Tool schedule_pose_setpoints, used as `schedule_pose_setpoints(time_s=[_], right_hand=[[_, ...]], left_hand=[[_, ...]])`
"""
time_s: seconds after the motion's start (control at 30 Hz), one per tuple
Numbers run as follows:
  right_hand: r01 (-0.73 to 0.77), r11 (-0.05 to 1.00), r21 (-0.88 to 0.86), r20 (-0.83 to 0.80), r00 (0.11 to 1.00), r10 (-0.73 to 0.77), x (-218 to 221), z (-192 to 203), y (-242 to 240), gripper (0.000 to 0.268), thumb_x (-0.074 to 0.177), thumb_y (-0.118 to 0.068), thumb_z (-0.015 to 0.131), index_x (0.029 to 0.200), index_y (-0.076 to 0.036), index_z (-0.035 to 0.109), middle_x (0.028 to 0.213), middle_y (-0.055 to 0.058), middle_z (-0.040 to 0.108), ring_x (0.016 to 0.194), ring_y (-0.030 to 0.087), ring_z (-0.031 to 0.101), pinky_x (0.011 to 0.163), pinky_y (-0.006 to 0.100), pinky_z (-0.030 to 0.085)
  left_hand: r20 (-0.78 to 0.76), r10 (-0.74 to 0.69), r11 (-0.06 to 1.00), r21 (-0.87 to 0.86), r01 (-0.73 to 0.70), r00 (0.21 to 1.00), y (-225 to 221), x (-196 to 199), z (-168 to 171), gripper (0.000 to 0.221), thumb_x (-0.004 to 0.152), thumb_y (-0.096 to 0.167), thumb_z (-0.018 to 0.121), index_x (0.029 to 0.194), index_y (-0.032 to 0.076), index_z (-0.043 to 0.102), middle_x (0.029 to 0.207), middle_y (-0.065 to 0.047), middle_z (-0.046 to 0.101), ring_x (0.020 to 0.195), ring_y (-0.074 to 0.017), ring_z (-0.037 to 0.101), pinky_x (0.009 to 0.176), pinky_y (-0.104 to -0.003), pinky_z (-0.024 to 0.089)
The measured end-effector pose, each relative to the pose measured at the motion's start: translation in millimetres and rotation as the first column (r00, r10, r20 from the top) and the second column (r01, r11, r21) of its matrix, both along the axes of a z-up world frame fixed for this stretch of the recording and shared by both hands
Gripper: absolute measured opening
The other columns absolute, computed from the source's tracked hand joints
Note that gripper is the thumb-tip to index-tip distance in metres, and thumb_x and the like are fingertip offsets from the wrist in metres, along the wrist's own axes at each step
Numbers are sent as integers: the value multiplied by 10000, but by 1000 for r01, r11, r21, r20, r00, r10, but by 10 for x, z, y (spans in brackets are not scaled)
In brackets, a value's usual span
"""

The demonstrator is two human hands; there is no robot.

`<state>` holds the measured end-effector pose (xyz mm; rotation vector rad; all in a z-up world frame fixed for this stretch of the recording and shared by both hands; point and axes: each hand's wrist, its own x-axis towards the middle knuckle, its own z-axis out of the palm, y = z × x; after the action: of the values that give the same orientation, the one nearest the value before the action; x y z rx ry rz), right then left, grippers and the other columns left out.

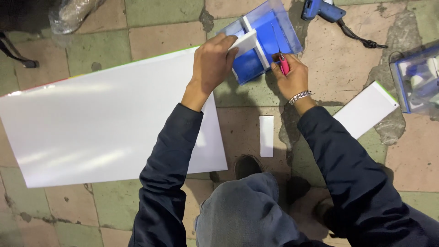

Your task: Cutting paper strips with scissors and using a hot glue gun to attach them to a blue plastic container

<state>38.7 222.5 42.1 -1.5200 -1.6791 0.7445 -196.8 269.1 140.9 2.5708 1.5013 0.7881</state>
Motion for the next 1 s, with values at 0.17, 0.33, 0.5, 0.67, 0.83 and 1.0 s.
schedule_pose_setpoints(time_s=[0.17,0.33,0.5,0.67,0.83,1.0], right_hand=[[-20,1000,-13,15,1000,20,8,-50,30,190,930,-16,735,1118,7,719,989,109,695,762,219,623,727,324,514],[-4,1000,8,30,1000,4,12,-129,54,114,937,-47,743,1045,-16,724,926,69,663,708,197,571,681,304,478],[-5,999,-42,101,995,9,0,-73,68,254,923,-64,746,1154,33,707,1010,127,682,786,261,646,745,354,549],[-3,1000,-7,58,998,4,-5,-52,51,245,899,-31,763,1127,39,709,1007,122,686,783,265,649,753,351,540],[-7,1000,-15,28,1000,7,-1,-85,59,205,890,-11,769,1084,21,710,961,93,677,738,222,640,718,323,552],[-5,1000,26,4,1000,4,-3,-91,42,177,892,0,776,1056,4,708,949,78,675,743,212,629,733,314,531]], left_hand=[[-22,6,999,-45,-7,1000,37,24,-104,126,866,62,738,990,45,732,781,-44,667,568,-157,597,563,-294,530],[-24,19,986,-166,-23,1000,11,56,-193,151,887,102,719,1032,58,725,800,-36,650,623,-209,622,636,-353,530],[-88,37,971,-231,-57,995,2,71,-382,85,888,128,703,941,72,739,780,-28,674,615,-206,622,628,-358,523],[-112,47,971,-230,-72,993,-1,71,-542,131,879,153,708,973,76,756,797,-40,679,664,-242,638,624,-372,507],[-130,54,973,-216,-81,990,33,78,-694,144,865,133,736,991,84,787,817,-31,720,658,-205,657,622,-334,544],[-140,46,976,-207,-75,989,31,62,-699,143,859,143,745,988,97,787,805,-23,703,655,-203,640,593,-331,518]])
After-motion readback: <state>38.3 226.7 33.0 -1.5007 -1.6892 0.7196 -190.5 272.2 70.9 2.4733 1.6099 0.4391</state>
